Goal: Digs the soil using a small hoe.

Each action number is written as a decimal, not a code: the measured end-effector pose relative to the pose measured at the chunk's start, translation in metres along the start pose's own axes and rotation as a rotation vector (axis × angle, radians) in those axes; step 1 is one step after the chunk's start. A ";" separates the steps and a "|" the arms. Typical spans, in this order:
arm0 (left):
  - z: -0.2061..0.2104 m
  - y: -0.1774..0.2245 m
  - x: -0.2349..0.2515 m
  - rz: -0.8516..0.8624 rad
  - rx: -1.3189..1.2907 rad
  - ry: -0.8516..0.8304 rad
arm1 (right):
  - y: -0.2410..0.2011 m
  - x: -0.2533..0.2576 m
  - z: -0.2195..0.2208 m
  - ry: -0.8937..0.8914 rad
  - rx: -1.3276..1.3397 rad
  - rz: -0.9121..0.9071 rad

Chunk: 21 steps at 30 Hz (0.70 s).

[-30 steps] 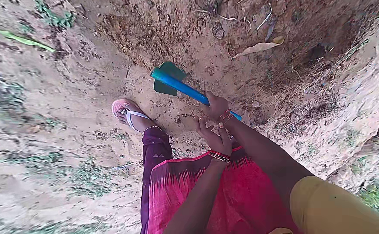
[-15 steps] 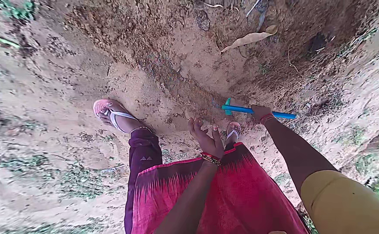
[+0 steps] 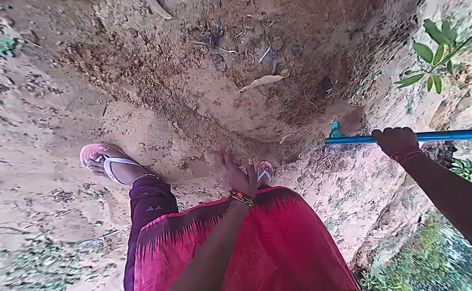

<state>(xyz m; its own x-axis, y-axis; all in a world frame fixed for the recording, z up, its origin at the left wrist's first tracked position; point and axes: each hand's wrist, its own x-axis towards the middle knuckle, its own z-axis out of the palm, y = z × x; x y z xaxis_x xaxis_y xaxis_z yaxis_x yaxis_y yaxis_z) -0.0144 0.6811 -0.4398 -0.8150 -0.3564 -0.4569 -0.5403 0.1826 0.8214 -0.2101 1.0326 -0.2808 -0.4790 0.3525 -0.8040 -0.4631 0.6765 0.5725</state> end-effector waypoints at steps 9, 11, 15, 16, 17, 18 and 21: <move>-0.098 -0.015 -0.014 0.140 0.088 0.040 | 0.064 -0.072 -0.169 0.132 -0.399 -0.259; -0.137 -0.005 -0.016 0.170 0.049 0.150 | 0.026 -0.075 -0.173 0.019 -0.446 -0.306; -0.245 0.009 -0.013 0.150 0.005 0.365 | -0.076 -0.109 -0.158 -0.099 -0.236 -0.182; -0.273 0.008 -0.020 0.103 0.027 0.377 | -0.101 -0.121 -0.152 -0.097 -0.156 -0.141; -0.302 0.007 -0.031 0.041 0.072 0.361 | -0.126 -0.135 -0.144 -0.099 -0.080 -0.092; -0.328 0.005 -0.045 -0.026 0.120 0.319 | -0.150 -0.149 -0.137 -0.099 -0.015 -0.045; -0.401 -0.010 -0.109 -0.261 0.251 0.136 | -0.208 -0.189 -0.132 -0.078 0.142 0.031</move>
<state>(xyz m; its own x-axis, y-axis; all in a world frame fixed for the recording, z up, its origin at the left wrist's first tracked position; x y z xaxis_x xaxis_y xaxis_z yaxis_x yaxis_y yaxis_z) 0.1643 0.3507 -0.2614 -0.6172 -0.5354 -0.5765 -0.7742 0.2826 0.5664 -0.1211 0.7400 -0.2266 -0.4297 0.4198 -0.7994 -0.3365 0.7471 0.5732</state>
